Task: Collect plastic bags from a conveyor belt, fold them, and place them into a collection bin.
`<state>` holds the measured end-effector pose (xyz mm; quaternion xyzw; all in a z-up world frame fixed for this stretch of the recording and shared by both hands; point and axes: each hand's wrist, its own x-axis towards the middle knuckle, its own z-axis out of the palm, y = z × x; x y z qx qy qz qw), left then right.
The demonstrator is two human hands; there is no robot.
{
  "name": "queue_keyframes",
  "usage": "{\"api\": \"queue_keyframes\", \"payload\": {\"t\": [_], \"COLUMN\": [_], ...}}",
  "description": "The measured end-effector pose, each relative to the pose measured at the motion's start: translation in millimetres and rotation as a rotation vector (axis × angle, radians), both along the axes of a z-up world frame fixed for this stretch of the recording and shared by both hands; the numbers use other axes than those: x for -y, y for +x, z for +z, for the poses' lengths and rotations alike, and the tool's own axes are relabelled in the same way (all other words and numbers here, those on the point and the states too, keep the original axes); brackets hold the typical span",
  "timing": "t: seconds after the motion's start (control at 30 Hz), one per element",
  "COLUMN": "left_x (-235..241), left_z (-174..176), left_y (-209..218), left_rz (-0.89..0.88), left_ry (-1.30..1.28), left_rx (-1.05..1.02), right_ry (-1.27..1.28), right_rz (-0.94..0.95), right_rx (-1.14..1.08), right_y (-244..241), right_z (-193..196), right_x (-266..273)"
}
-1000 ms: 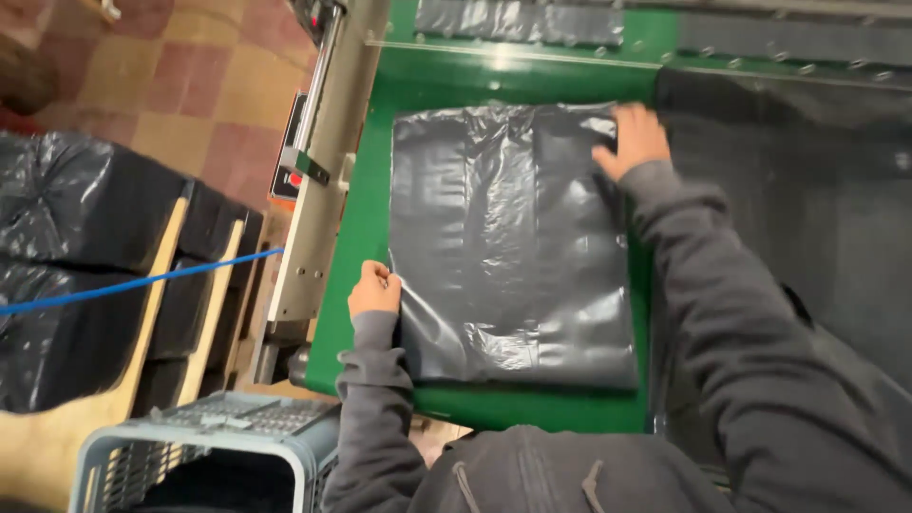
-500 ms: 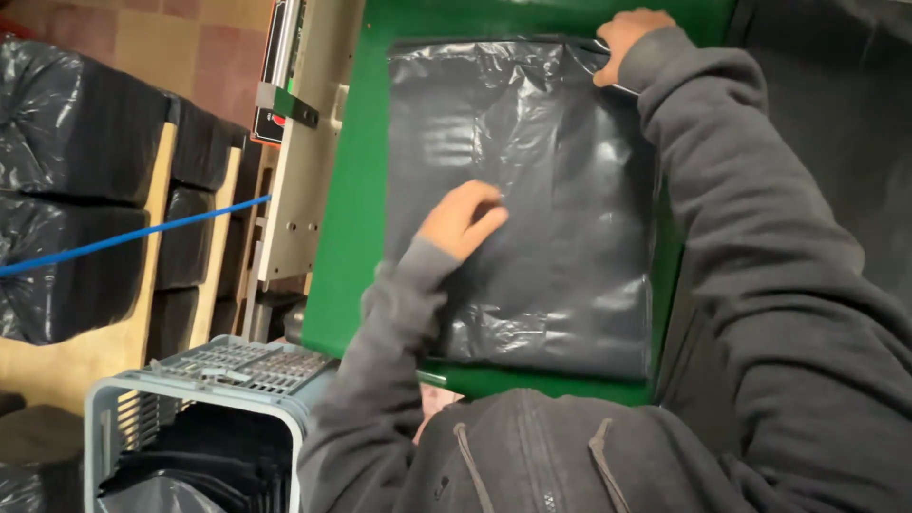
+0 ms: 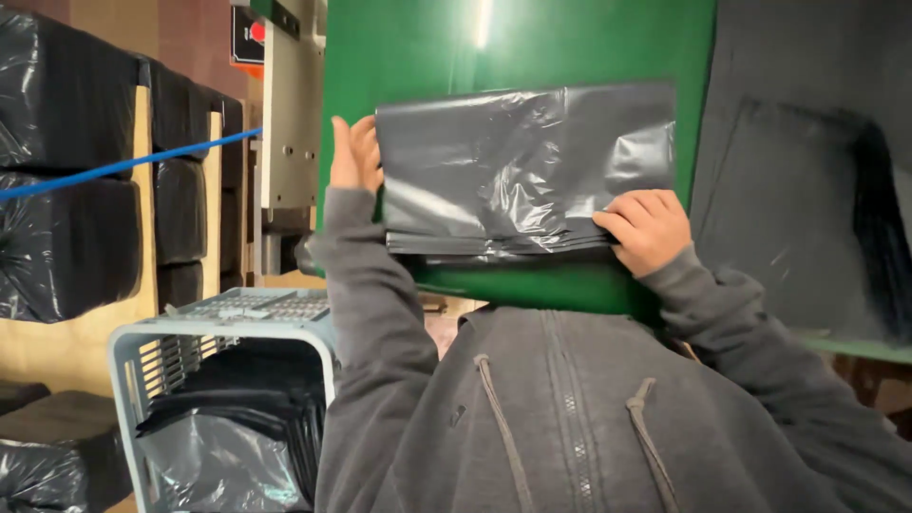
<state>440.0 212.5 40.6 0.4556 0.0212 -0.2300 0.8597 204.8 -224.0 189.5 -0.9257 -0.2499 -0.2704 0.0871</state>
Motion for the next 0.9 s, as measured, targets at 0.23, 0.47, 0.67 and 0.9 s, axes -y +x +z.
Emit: {"api": "queue_keyframes", "payload": {"t": [0.23, 0.47, 0.67, 0.9], "left_x": [37.8, 40.9, 119.5, 94.1], "left_z": [141.3, 98.2, 171.6, 34.1], "left_y": [-194.6, -213.5, -216.4, -82.3], "left_rz": [0.001, -0.07, -0.921, -1.148], "left_ry": [1.413, 1.79, 0.947, 0.233], "left_rx": [1.101, 1.557, 1.15, 0.003], "right_ry": [-0.078, 0.005, 0.238, 1.599], "right_rz": [-0.189, 0.012, 0.22, -0.137], "right_rx": [-0.078, -0.255, -0.112, -1.007], "right_y": [-36.7, -21.0, -81.6, -133.6], "right_z": [-28.0, 11.7, -40.6, -30.5], "right_x": [-13.9, -95.2, -120.7, -60.7]}}
